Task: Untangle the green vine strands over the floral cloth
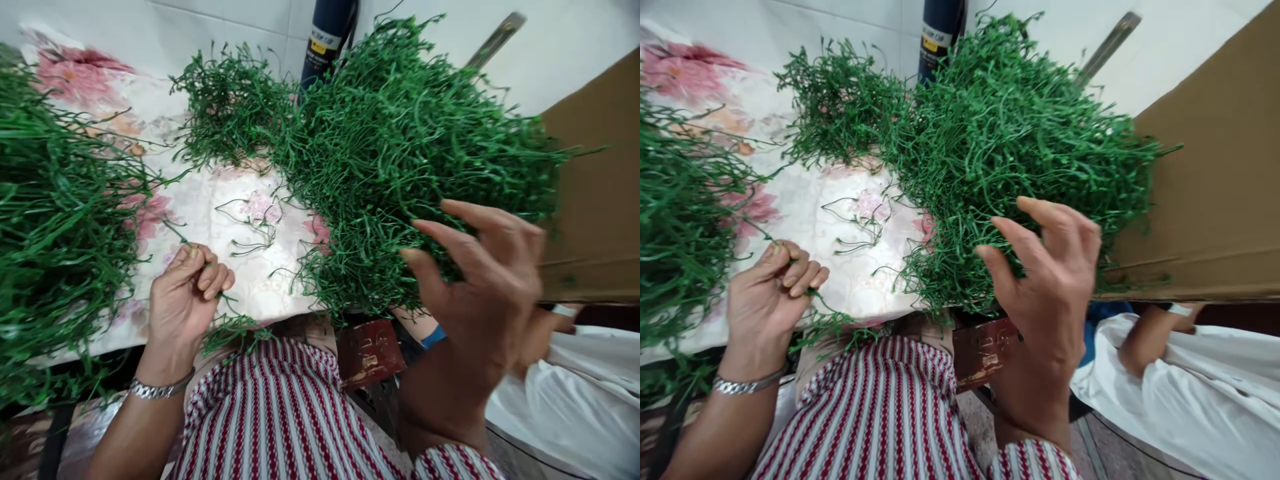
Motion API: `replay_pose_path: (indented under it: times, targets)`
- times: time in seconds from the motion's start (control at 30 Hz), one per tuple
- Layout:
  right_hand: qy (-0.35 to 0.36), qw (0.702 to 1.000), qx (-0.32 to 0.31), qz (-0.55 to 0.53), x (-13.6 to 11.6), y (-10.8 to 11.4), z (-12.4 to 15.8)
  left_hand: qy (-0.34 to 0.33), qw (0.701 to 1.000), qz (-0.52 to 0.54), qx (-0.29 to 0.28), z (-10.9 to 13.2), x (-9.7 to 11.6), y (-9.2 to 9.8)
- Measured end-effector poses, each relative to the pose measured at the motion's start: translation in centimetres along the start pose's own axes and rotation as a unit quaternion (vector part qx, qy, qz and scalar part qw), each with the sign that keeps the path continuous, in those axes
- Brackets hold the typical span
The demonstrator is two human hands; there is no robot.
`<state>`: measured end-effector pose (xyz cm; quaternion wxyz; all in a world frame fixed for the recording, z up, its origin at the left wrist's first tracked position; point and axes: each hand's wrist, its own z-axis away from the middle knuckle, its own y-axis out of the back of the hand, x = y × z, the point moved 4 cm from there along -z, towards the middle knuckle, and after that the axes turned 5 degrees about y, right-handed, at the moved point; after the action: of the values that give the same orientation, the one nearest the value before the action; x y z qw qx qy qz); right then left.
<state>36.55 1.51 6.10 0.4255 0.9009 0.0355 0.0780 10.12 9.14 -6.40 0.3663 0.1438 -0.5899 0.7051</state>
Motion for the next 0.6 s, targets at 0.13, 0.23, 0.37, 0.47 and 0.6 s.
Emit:
replay_pose_path:
  times: [0.13, 0.23, 0.37, 0.47, 0.6]
  targets:
    - [0.004, 0.97, 0.085, -0.228, -4.0, -1.2, 0.6, -0.025, 1.0, -0.018, -0.007, -0.3, 0.9, -1.6]
    - [0.091, 0.924, -0.042, -0.369, -8.6, -4.4, 0.1, -0.033, 0.998, -0.03, -0.036, -0.4, 1.3, -3.2]
    - [0.102, 0.855, -0.183, -0.474, -12.7, -8.7, -0.3, -0.043, 0.995, -0.066, -0.059, -0.2, 1.5, -4.8]
    - [0.061, 0.812, -0.222, -0.536, -13.7, -10.3, -0.1, -0.079, 0.987, -0.13, -0.055, -0.6, 2.0, -4.9]
    - [-0.043, 0.773, -0.23, -0.59, -13.2, -11.2, 0.3, -0.188, 0.944, -0.269, -0.01, -1.5, 3.1, -3.2]
